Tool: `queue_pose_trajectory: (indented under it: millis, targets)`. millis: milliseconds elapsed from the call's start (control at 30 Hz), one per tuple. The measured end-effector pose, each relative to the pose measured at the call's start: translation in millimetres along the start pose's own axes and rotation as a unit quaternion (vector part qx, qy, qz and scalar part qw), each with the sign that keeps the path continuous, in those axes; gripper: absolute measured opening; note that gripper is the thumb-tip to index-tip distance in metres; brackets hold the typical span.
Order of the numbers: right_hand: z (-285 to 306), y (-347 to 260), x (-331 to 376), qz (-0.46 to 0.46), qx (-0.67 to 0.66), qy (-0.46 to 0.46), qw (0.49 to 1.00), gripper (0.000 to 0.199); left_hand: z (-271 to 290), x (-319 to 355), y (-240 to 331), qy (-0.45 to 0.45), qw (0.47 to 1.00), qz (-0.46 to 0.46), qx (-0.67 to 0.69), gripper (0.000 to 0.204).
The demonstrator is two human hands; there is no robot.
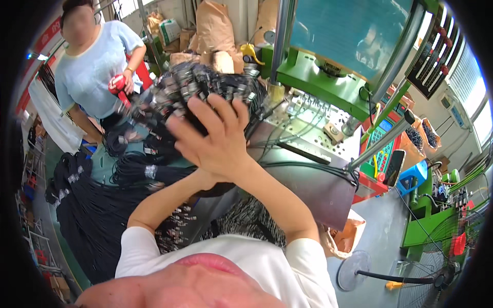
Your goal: The person organizes bundles of cables by hand, places cable ends into a mold fixture on the worktable, and operates the machine to process the cables.
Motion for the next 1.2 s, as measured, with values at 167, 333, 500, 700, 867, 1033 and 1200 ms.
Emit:
queue_pose_trajectory:
  millis: [167, 333, 500, 700, 867, 1033, 1200]
  targets:
    - [81, 70, 50, -0.238, -0.015, 0.303, 0.922, 0.054, 8, -5, 1, -0.006, 0.996, -0.04, 0.074, 0.058]
    - [59, 99, 99, -0.643, -0.536, 0.172, 0.52, 0.058, 6, -10, -23, -0.089, 0.984, 0.057, -0.14, 0.049]
    - [36, 51, 107, -0.697, -0.376, 0.065, 0.607, 0.073, -3, -9, -28, -0.103, 0.977, 0.057, -0.177, 0.041]
    - [51, -2, 25, -0.41, -0.422, -0.13, 0.798, 0.086, -9, -8, -23, -0.096, 0.968, -0.052, -0.228, 0.042]
    - [63, 42, 93, -0.623, -0.231, 0.158, 0.73, 0.073, -7, -7, -69, -0.111, 0.852, -0.138, -0.493, 0.045]
    - [83, 33, 176, -0.602, -0.575, 0.201, 0.516, 0.058, -1, -6, -106, -0.179, 0.908, -0.022, -0.377, 0.043]
    - [121, -4, 161, -0.631, -0.289, -0.133, 0.707, 0.069, -21, -7, -82, -0.173, 0.892, 0.059, -0.414, 0.036]
Point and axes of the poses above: each hand's wrist, its own x-axis away from the middle knuckle, its own z-axis out of the back of the hand, y = z × x, the point moved 2 cm from there along -x, towards the middle knuckle, and after that the axes turned 3 degrees about y, right-handed, at the moved point
